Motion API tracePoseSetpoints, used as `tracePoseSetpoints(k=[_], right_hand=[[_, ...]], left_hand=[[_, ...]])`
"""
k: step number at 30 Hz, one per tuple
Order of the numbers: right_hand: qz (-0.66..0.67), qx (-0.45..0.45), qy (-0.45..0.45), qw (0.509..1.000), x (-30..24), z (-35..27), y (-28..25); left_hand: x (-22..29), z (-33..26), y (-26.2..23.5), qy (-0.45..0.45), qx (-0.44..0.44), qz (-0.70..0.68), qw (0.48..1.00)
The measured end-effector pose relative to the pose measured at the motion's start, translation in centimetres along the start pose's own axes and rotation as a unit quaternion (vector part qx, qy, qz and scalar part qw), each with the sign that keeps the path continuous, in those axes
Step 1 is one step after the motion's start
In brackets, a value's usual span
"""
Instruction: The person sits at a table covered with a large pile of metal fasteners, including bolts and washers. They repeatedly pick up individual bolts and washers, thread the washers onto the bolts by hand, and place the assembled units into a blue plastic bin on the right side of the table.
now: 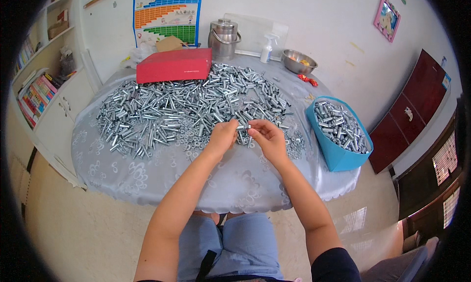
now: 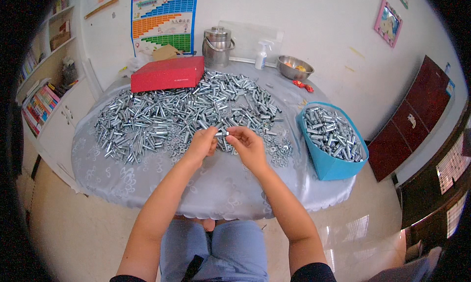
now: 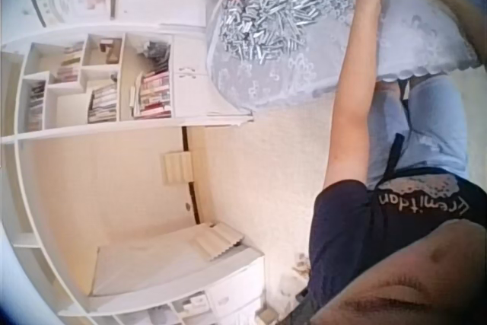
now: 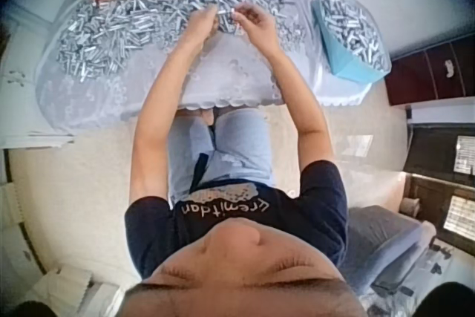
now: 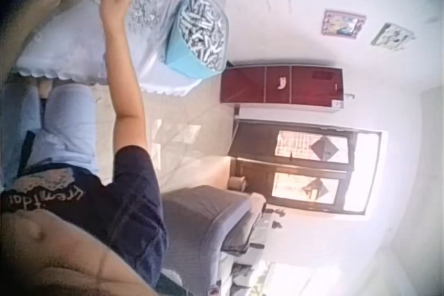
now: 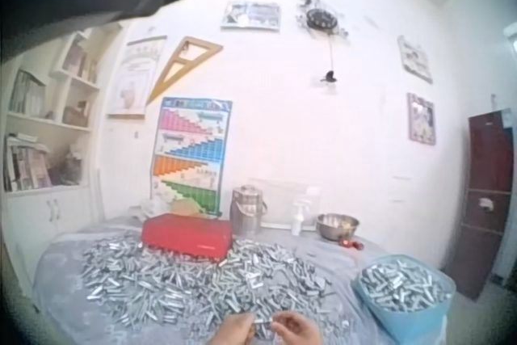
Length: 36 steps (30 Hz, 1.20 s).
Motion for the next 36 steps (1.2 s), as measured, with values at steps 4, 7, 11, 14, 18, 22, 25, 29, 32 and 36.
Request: tracePoseSetpoints(k=[4, 7, 11, 14, 18, 22, 25, 29, 32, 36], right_hand=[[-0.076, -0.023, -0.016, 0.997, -0.9, -0.2, -0.3], [-0.106, -0.026, -0.037, 0.993, -0.5, -0.2, -0.6], [-0.117, -0.028, -0.020, 0.993, -0.1, -0.5, -0.5], [-0.147, -0.030, -0.018, 0.988, -0.4, -0.7, -0.6], [-0.211, -0.021, -0.066, 0.975, -1.5, -1.1, -0.2], [-0.311, -0.023, -0.071, 0.948, -2.3, -1.3, 0.0], [-0.291, -0.027, -0.078, 0.953, -2.1, -1.3, 0.0], [-0.153, -0.068, 0.021, 0.986, -0.5, -0.9, -0.5], [-0.085, -0.124, 0.072, 0.986, -0.4, -0.6, -0.9], [-0.076, -0.116, 0.024, 0.990, -1.9, -0.7, -0.3]], left_hand=[[-0.3, 0.1, 0.0, 0.024, -0.015, 0.016, 0.999], [-0.8, 0.4, 0.0, 0.065, -0.008, 0.034, 0.997], [-1.1, 0.5, 0.0, 0.126, -0.019, 0.063, 0.990], [-1.0, 0.4, 0.1, 0.150, -0.034, 0.084, 0.985], [-0.8, 0.3, 0.1, 0.198, -0.035, 0.122, 0.972], [-0.1, -0.3, 0.4, 0.232, -0.019, 0.156, 0.960], [0.3, -0.5, 0.5, 0.270, -0.010, 0.189, 0.944], [0.6, -1.1, 0.7, 0.318, 0.006, 0.240, 0.917], [0.7, -1.1, 0.6, 0.339, 0.007, 0.266, 0.903], [0.2, -0.7, 0.0, 0.279, 0.015, 0.213, 0.936]])
Point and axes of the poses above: each hand's wrist, its own z-axis towards the middle knuckle, its own y-axis out of the palm, x = y × z, the point moved 3 cm from there along z, towards the middle knuckle, and after that the axes turned 8 degrees about y, right-handed, at the moved point
